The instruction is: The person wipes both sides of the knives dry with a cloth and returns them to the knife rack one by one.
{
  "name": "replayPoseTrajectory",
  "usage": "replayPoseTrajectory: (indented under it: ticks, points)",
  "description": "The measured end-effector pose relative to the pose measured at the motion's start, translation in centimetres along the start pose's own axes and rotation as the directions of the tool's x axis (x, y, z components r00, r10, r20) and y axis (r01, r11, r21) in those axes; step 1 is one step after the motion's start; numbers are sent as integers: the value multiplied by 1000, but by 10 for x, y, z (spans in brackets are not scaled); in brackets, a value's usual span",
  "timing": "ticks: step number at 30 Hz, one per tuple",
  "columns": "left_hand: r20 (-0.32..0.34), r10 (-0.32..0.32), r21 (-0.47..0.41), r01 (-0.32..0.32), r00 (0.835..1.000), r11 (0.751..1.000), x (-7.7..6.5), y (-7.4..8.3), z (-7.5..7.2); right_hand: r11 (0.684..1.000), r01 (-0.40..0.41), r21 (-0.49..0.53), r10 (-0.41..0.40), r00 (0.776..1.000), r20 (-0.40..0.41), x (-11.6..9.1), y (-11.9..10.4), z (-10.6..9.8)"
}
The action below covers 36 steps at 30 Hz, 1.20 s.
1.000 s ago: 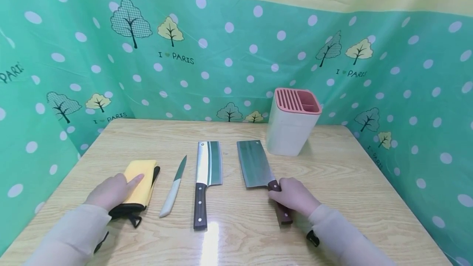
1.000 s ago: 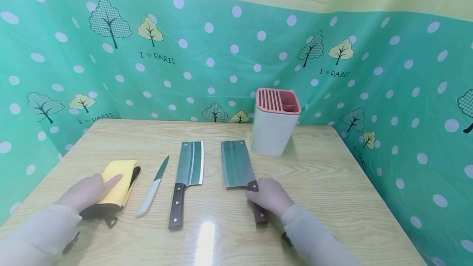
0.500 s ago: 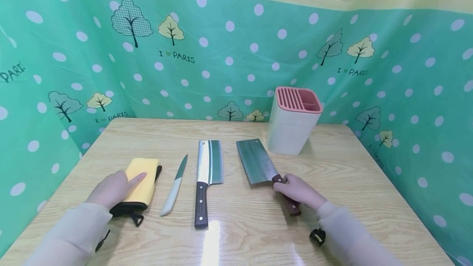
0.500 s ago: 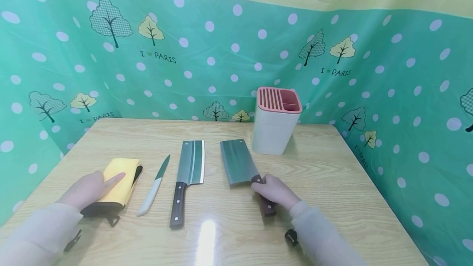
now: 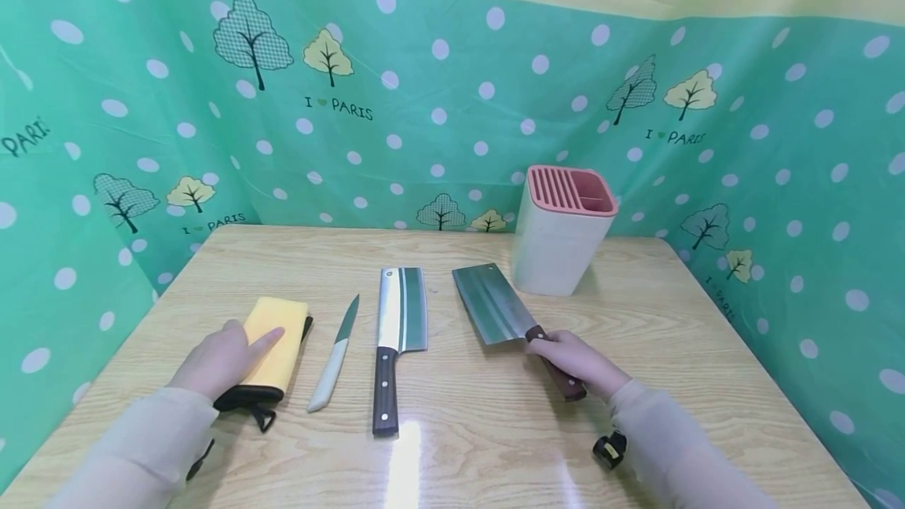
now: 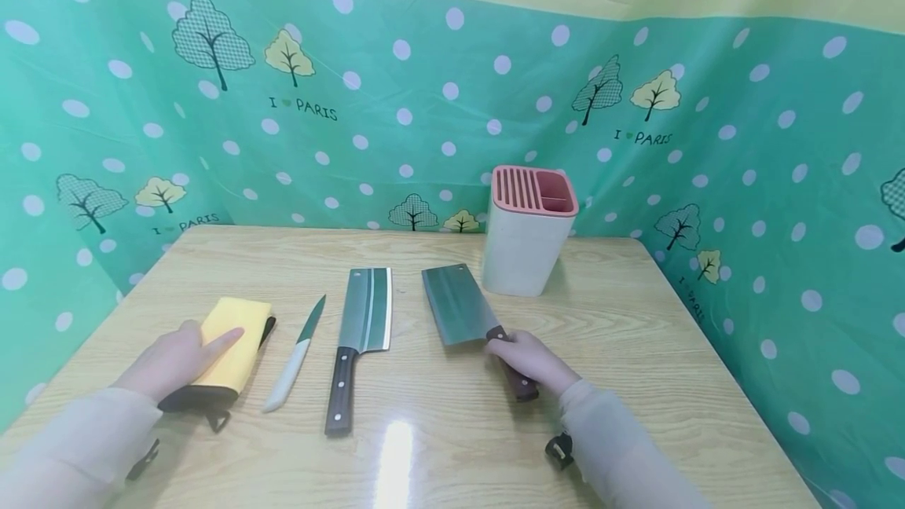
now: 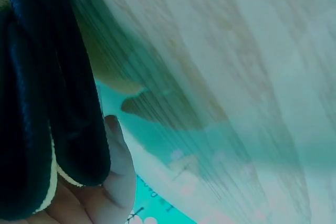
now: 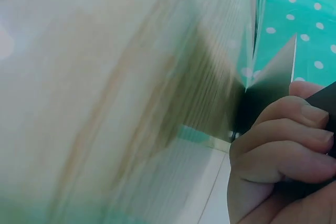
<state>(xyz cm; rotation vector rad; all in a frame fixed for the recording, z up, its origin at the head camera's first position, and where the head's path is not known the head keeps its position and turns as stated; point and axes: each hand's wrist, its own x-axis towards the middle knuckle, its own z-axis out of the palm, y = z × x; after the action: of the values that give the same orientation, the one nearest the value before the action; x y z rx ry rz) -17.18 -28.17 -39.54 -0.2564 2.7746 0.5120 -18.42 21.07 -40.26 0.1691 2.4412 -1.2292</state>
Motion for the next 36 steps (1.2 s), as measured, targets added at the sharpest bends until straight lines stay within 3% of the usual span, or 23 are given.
replayPoseTrajectory:
  ticks: [13, 20, 23, 36]
  points:
    - [13, -11, -19, 11, 1000, 1000, 0, 2, 3, 1000, 6, 12, -6, 1000, -7, 1, 3, 2]
    - [11, -1, -55, 1, 1000, 998, 1, 3, 4, 981, -14, 196, -17, 987, 158, 4, 9, 2]
    - [7, 4, -68, -4, 1000, 998, 2, 5, 3, 972, -23, 235, -22, 982, 188, 4, 12, 2]
    - [-62, 61, -103, -67, 996, 992, -1, 14, 1, 965, -3, 264, -43, 985, 170, 5, 11, 6]
